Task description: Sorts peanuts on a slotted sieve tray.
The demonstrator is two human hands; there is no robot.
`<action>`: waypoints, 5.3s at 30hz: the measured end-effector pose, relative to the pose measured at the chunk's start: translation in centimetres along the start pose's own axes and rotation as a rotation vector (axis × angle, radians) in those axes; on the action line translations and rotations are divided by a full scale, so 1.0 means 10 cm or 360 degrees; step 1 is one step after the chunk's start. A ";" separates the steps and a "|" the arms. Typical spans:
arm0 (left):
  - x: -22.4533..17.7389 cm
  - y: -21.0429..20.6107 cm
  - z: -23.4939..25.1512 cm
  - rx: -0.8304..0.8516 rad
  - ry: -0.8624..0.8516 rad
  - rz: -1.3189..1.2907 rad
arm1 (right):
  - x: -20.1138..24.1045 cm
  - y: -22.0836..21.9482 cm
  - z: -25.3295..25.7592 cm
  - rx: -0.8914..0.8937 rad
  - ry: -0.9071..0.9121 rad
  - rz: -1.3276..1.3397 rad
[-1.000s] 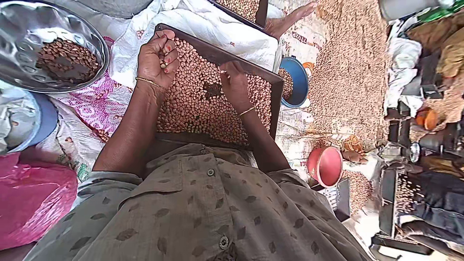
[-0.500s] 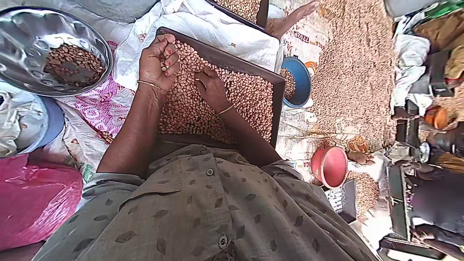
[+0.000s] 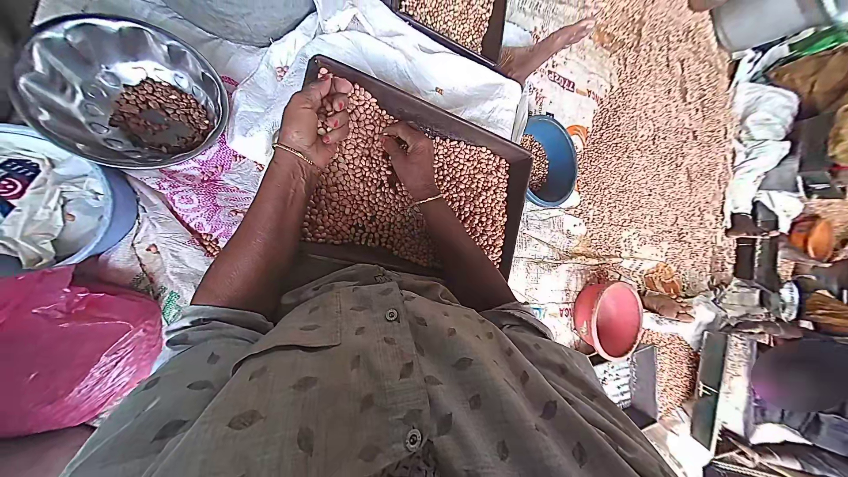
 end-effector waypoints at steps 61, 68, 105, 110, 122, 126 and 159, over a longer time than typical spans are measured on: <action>-0.15 -0.02 -0.02 0.0029 -0.0178 -0.0319 | -0.54 0.59 -0.27 0.0471 -0.0035 -0.0387; -0.21 -0.03 0.00 0.0125 -0.0304 -0.0367 | -0.31 0.89 -0.48 0.0494 -0.0148 0.0183; -0.12 -0.05 0.01 0.0063 -0.0163 -0.0279 | 0.41 -0.33 -0.55 0.0588 0.0246 -0.0603; -0.11 -0.03 0.01 0.0051 -0.0161 -0.0234 | 0.44 -0.34 -0.53 0.0500 0.0231 -0.0643; -0.05 0.01 0.06 0.0045 -0.0143 -0.0259 | 1.25 0.16 -0.03 0.0401 0.0360 -0.0029; -0.04 0.07 0.06 -0.0011 -0.0210 -0.0443 | 1.98 0.31 0.27 0.0029 0.0712 0.0465; -0.66 -1.32 0.23 0.0269 -0.0368 0.1877 | -0.70 1.05 -0.28 0.0087 -0.0338 -0.0628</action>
Point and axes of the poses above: each hand's wrist, its own z-axis towards the middle knuckle, its own y-axis out of the back of the hand, x = y × z, the point moved 10 cm from there along z, towards the middle knuckle, and after that the axes turned 8 degrees about x, right-handed, at the moved point
